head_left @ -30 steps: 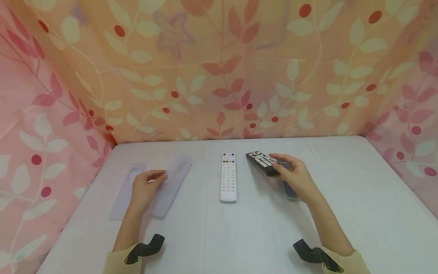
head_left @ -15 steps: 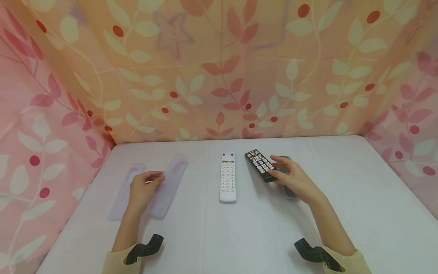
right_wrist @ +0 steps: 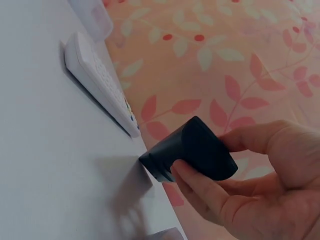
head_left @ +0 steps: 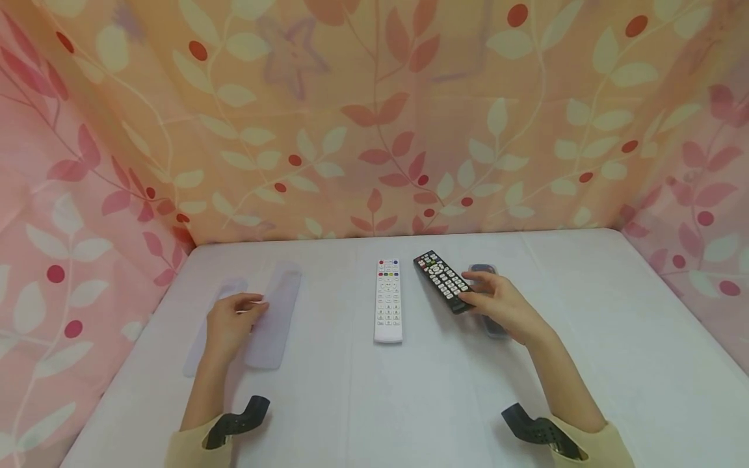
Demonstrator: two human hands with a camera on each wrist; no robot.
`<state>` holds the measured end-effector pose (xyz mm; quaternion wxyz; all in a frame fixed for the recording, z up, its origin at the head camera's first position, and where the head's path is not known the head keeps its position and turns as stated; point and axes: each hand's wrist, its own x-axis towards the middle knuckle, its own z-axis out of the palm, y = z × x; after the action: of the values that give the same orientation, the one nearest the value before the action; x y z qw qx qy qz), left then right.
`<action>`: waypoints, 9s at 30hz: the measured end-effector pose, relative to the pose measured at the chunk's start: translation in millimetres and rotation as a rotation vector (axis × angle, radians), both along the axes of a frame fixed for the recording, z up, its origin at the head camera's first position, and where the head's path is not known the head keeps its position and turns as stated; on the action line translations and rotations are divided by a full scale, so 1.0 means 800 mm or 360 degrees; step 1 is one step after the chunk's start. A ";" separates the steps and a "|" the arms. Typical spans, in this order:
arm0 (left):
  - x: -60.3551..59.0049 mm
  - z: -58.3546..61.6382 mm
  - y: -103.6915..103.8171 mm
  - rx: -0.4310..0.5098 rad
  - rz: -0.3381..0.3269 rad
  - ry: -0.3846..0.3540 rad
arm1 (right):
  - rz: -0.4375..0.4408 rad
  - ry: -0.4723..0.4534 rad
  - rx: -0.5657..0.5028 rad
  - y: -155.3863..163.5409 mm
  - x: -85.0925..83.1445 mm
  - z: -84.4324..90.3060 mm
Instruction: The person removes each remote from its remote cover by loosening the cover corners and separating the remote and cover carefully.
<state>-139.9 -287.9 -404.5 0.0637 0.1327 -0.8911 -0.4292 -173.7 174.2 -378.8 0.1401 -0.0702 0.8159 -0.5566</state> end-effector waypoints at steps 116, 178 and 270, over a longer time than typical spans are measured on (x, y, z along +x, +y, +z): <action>-0.002 -0.004 -0.013 0.0299 0.0051 0.0118 | -0.0014 -0.0132 0.0463 -0.017 0.014 0.001; -0.035 0.010 0.105 0.0494 -0.0333 0.0277 | -0.0028 0.0164 0.0430 0.030 0.001 0.005; -0.058 0.003 0.366 0.0561 -0.0873 0.0161 | -0.0115 0.0193 0.0353 0.088 -0.006 0.003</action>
<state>-185.9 4.9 -402.5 -0.0340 -0.1249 -0.8014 -0.5839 -178.3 244.7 -376.2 0.0775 -0.0583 0.8814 -0.4624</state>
